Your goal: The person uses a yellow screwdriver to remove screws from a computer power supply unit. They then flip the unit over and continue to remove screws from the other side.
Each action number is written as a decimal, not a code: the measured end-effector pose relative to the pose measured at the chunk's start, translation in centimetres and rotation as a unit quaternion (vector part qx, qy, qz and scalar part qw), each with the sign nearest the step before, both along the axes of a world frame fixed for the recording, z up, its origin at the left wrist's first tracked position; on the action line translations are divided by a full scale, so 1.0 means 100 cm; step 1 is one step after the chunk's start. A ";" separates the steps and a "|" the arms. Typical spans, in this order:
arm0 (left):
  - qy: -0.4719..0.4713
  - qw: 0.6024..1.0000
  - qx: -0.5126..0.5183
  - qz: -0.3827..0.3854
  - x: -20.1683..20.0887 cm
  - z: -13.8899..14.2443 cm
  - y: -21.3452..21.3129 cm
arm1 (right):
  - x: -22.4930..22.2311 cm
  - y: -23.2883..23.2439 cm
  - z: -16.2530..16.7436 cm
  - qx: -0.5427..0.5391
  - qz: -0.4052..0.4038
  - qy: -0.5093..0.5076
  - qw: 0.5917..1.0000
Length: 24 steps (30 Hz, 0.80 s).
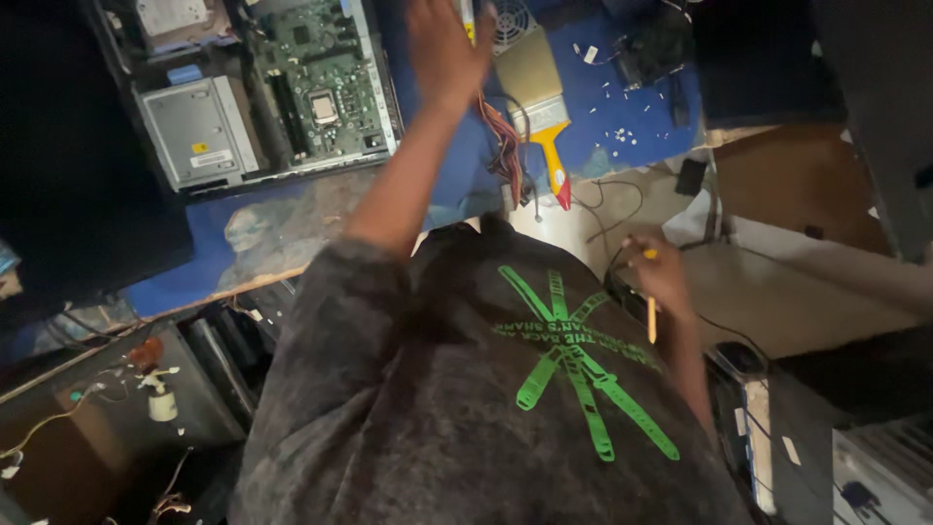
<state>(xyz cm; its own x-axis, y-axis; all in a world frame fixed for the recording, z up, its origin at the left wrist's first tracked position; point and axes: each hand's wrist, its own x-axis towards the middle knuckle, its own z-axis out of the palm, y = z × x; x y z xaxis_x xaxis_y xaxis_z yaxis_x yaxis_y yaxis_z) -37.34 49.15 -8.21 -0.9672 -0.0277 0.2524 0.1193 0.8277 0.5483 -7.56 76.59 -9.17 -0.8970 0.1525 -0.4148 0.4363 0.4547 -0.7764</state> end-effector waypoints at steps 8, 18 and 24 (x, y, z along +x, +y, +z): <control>-0.110 0.804 0.283 -0.511 0.179 0.030 0.009 | -0.075 -0.035 0.145 -0.250 0.085 0.185 0.947; -0.164 0.933 0.319 -0.040 0.243 0.003 -0.090 | -0.215 -0.093 -0.018 0.052 0.098 0.211 0.971; -0.190 0.913 0.321 0.166 0.328 -0.033 -0.130 | -0.180 -0.118 -0.046 0.351 0.164 0.071 0.919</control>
<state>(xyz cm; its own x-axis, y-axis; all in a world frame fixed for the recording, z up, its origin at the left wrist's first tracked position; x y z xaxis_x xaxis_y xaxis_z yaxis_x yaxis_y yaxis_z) -4.51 36.14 -11.48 -0.8930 -0.3592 -0.2713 -0.3798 0.2779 0.8823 -25.60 64.79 -13.74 -0.9800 0.0503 -0.1924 0.1039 0.9544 -0.2797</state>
